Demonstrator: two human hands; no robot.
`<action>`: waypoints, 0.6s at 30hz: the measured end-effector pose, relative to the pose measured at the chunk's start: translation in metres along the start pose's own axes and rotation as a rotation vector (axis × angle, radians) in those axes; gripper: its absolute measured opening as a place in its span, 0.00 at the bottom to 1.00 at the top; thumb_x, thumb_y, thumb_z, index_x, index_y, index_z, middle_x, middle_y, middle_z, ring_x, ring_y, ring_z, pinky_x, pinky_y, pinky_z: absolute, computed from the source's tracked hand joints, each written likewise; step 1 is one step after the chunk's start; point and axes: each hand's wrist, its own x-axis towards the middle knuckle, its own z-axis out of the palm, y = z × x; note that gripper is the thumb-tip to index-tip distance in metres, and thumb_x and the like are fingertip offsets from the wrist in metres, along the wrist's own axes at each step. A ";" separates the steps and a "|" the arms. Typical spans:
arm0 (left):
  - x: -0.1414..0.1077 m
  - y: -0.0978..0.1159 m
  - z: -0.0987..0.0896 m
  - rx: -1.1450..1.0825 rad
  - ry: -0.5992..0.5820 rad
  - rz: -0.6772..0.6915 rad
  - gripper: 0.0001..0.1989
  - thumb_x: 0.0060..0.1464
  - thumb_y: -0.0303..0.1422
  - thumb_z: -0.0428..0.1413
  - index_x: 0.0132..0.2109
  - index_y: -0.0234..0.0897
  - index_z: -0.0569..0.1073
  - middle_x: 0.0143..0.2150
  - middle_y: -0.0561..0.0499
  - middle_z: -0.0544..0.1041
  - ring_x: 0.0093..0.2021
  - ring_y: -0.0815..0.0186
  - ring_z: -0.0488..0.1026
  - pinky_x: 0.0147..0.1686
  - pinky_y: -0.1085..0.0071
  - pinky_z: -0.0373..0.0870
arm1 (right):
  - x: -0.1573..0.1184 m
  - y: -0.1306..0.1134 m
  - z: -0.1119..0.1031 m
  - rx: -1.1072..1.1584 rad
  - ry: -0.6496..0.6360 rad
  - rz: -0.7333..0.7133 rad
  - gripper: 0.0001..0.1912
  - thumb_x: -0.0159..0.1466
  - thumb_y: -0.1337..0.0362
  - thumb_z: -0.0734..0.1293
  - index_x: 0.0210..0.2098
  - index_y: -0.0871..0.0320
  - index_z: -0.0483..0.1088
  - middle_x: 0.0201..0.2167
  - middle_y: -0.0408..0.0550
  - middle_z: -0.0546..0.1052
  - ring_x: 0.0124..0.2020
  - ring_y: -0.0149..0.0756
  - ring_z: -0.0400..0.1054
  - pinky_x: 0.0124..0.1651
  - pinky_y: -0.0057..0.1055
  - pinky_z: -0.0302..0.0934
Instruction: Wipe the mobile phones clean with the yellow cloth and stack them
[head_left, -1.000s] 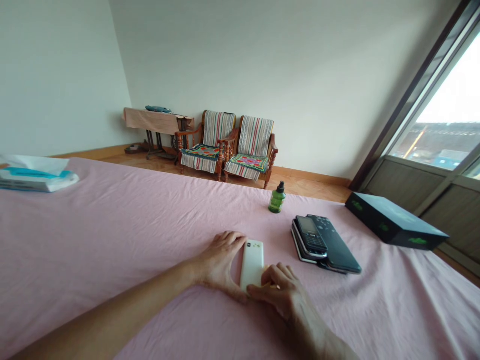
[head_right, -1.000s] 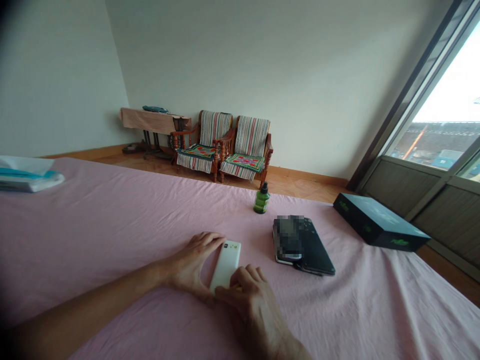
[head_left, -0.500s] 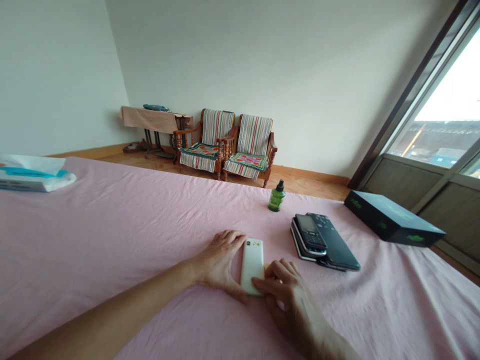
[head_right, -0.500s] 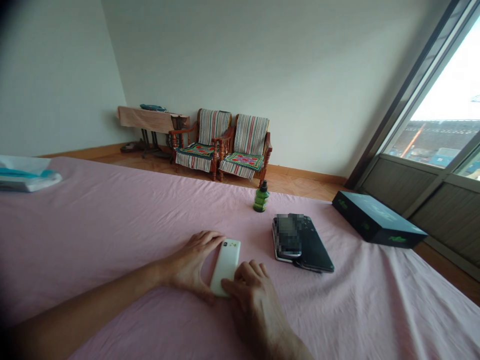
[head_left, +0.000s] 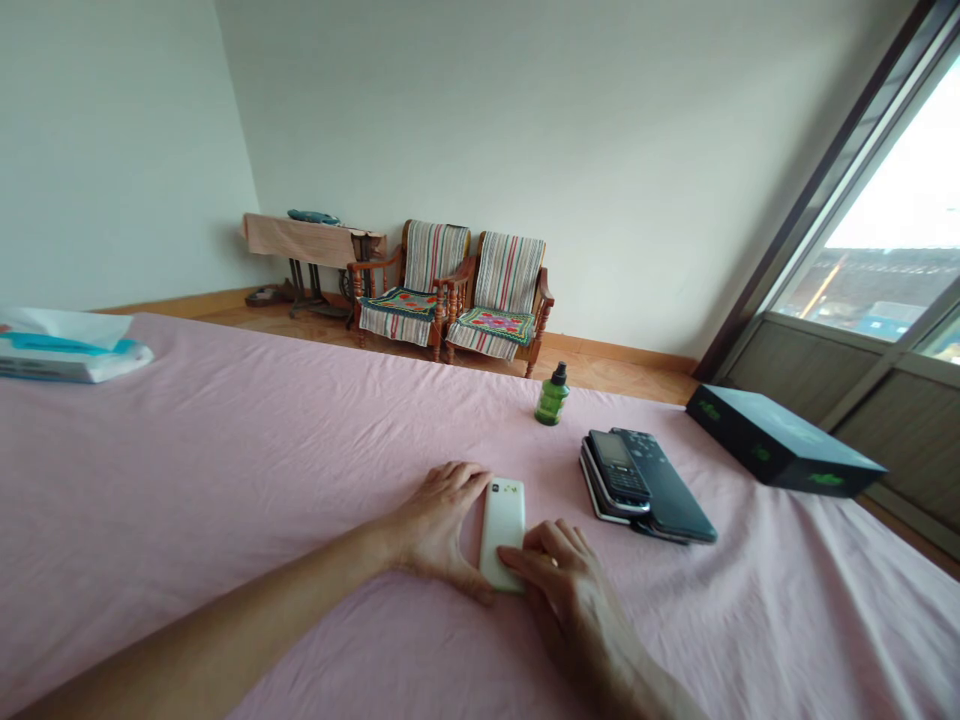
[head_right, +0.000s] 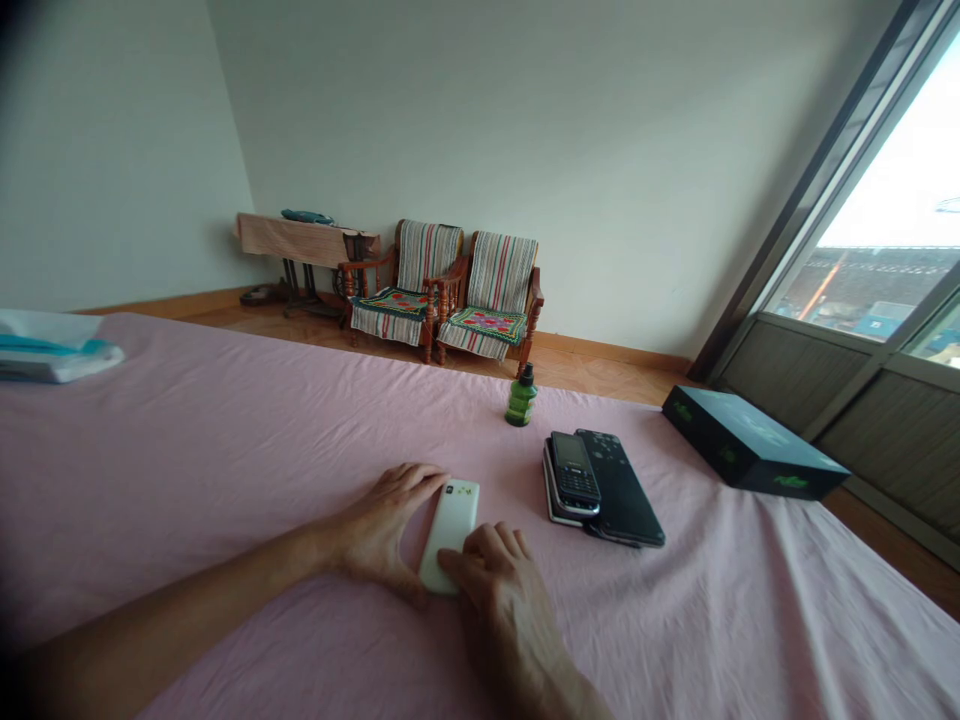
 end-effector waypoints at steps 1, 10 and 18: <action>0.000 0.000 0.000 -0.002 0.001 -0.001 0.59 0.25 0.60 0.63 0.64 0.41 0.55 0.62 0.41 0.59 0.61 0.43 0.55 0.60 0.51 0.50 | -0.001 0.002 0.001 0.009 0.014 -0.013 0.17 0.59 0.78 0.61 0.40 0.52 0.74 0.31 0.47 0.70 0.33 0.37 0.61 0.35 0.31 0.52; 0.000 -0.004 0.004 0.018 0.020 0.019 0.61 0.24 0.61 0.63 0.64 0.38 0.55 0.61 0.39 0.60 0.61 0.44 0.56 0.60 0.52 0.51 | -0.010 0.000 -0.003 0.014 0.019 -0.053 0.09 0.64 0.71 0.60 0.31 0.56 0.70 0.28 0.45 0.71 0.30 0.35 0.62 0.34 0.31 0.48; 0.000 0.001 0.001 0.024 0.013 0.012 0.61 0.24 0.62 0.63 0.63 0.38 0.55 0.61 0.39 0.61 0.60 0.44 0.57 0.60 0.52 0.51 | -0.005 -0.001 -0.005 0.010 0.009 0.004 0.13 0.64 0.72 0.63 0.39 0.49 0.75 0.30 0.46 0.72 0.32 0.36 0.62 0.34 0.31 0.50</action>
